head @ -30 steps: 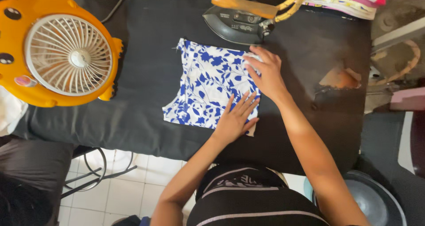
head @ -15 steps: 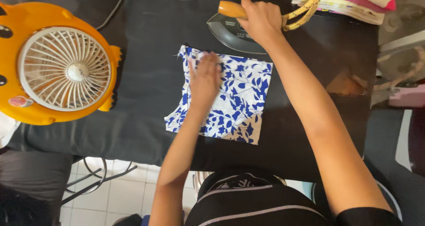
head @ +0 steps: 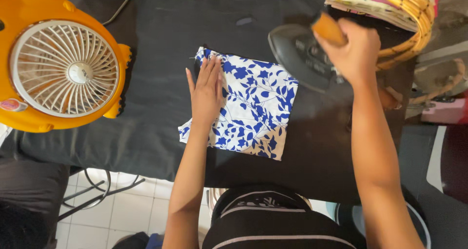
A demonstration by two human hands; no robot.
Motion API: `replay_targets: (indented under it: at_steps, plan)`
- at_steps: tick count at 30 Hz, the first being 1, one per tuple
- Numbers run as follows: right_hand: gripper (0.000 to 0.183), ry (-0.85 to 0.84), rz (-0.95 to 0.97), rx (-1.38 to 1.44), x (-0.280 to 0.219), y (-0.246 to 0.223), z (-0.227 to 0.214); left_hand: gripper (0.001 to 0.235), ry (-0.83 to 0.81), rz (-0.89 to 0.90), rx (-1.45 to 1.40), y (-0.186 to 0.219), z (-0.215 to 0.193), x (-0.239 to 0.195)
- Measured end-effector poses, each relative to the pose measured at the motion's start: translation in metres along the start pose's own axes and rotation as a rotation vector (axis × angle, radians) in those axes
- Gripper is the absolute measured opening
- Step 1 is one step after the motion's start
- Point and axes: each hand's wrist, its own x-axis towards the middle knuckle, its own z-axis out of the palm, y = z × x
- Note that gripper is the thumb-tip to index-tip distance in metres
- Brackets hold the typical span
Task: The person irons a blue and white floral patterned garment on a dark ironing board. They repeatedly smooth the fabric with their hands and use a steam iron to press different sections, including the sleeves and body. The person folds the garment into a compact square shape and continues to iron the folded edges.
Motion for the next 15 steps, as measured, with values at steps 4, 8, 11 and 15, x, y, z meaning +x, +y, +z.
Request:
replay_targets:
  at_steps: [4,8,11,15]
  plan:
    - [0.036,-0.182,0.006,-0.017,-0.035,-0.031,0.001,0.046,-0.026,-0.030,0.071,-0.004,-0.002,-0.005]
    - [0.031,-0.402,-0.047,-0.055,-0.057,-0.067,0.023,0.047,-0.036,-0.033,0.062,-0.003,-0.002,-0.008]
    - [0.056,-0.418,0.063,-0.018,-0.052,-0.072,0.022,0.043,0.011,-0.035,0.045,-0.002,-0.005,-0.016]
    - [0.103,-0.571,0.070,-0.018,-0.036,-0.076,0.017,0.049,0.038,-0.076,0.027,0.003,-0.011,-0.039]
